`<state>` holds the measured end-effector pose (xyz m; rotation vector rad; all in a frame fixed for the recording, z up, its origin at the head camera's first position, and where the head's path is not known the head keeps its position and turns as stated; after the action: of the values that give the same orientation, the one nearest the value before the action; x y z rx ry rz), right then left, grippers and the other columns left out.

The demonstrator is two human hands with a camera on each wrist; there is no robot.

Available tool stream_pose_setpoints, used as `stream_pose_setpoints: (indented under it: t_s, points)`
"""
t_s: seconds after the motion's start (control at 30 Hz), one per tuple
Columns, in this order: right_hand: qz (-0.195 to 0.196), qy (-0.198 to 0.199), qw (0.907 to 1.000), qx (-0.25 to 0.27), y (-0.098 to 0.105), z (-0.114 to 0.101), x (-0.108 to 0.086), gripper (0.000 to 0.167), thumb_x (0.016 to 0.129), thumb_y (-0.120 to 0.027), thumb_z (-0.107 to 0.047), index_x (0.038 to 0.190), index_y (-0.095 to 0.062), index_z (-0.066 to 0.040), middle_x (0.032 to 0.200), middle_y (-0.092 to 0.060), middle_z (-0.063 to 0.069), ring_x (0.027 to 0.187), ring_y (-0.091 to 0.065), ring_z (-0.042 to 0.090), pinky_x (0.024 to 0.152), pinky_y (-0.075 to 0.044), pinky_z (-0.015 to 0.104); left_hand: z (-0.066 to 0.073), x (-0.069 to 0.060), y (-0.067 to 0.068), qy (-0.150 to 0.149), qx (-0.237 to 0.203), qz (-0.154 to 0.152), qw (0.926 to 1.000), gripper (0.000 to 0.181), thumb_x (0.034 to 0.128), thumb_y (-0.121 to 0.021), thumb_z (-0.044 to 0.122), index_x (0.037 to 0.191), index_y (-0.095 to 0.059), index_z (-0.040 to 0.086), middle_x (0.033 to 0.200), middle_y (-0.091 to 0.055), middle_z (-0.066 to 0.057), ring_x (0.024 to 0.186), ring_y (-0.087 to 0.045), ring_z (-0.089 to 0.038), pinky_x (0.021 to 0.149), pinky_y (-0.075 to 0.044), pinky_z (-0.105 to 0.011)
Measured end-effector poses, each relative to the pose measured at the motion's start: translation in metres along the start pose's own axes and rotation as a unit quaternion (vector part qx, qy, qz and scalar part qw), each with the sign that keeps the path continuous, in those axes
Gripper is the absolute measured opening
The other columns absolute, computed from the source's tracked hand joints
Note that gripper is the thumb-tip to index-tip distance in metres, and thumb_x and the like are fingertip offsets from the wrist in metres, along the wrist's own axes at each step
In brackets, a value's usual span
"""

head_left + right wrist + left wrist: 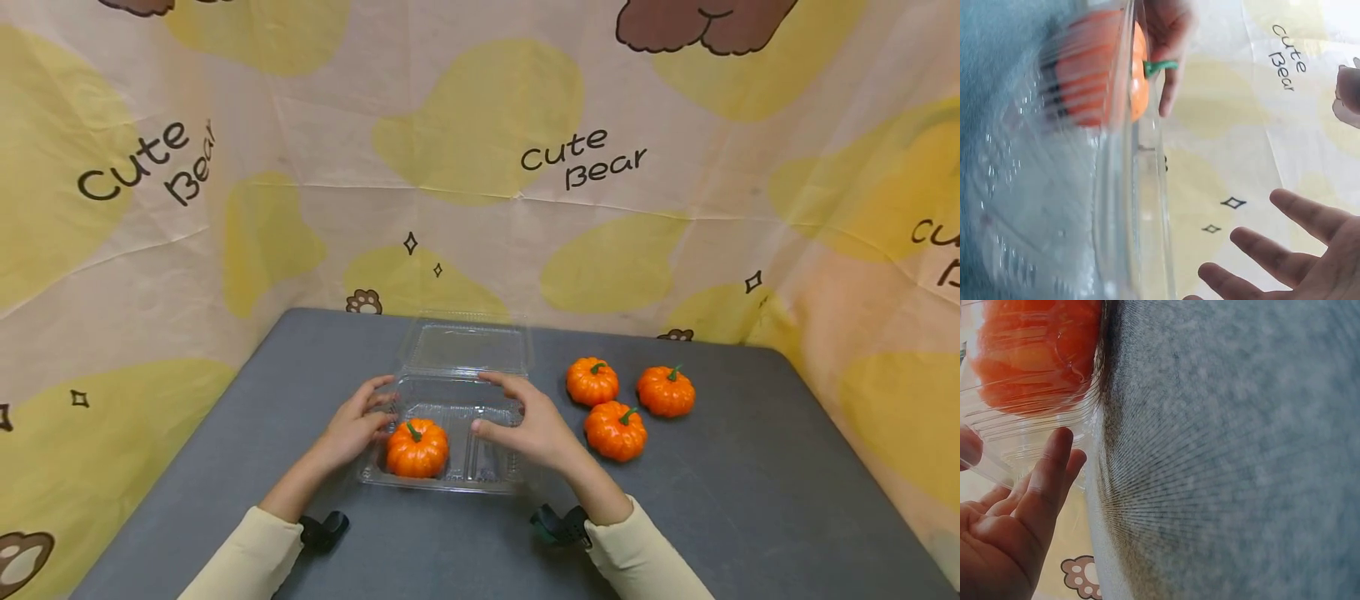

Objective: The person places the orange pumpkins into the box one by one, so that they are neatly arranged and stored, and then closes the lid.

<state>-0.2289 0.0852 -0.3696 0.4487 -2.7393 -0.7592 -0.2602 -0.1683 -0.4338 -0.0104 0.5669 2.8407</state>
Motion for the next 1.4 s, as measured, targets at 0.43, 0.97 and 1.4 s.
stream_pose_setpoints:
  t_s: [0.43, 0.97, 1.4]
  points:
    - [0.036, 0.002, 0.9993, -0.012, 0.032, 0.013, -0.011, 0.06, 0.083, -0.072, -0.031, 0.138, -0.052, -0.021, 0.143, -0.05, 0.006, 0.127, -0.048, 0.041, 0.1, -0.039, 0.062, 0.0, 0.001, 0.0, 0.001, 0.002, 0.002, 1.0, 0.057, 0.0948, -0.045, 0.004, 0.149, -0.028, 0.008, 0.142, -0.044, -0.03, 0.117, -0.056, -0.043, 0.083, -0.057, -0.042]
    - [0.094, 0.007, 0.9943, -0.049, 0.08, 0.03, -0.026, 0.05, 0.084, -0.071, -0.026, 0.132, -0.057, -0.019, 0.139, -0.054, 0.011, 0.123, -0.052, 0.04, 0.099, -0.04, 0.064, -0.002, 0.0, -0.001, 0.001, 0.003, 0.004, 1.0, 0.057, 0.0946, -0.044, 0.004, 0.149, -0.027, 0.008, 0.141, -0.046, -0.03, 0.114, -0.059, -0.04, 0.082, -0.057, -0.041]
    - [0.122, -0.031, 0.9907, -0.052, 0.111, 0.053, -0.041, 0.047, 0.088, -0.068, -0.026, 0.132, -0.056, -0.014, 0.139, -0.051, 0.014, 0.123, -0.048, 0.041, 0.096, -0.043, 0.06, -0.004, 0.0, 0.0, 0.001, 0.002, 0.004, 1.0, 0.058, 0.0934, -0.044, 0.002, 0.149, -0.027, 0.008, 0.14, -0.046, -0.03, 0.112, -0.06, -0.039, 0.081, -0.057, -0.042]
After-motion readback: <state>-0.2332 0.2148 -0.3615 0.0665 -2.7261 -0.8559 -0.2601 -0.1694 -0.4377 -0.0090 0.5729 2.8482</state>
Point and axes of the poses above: each hand's wrist, its own x-axis towards the middle knuckle, its own y-axis out of the back of the hand, z = x × y, the point moved 6 cm from there along x, towards the middle knuckle
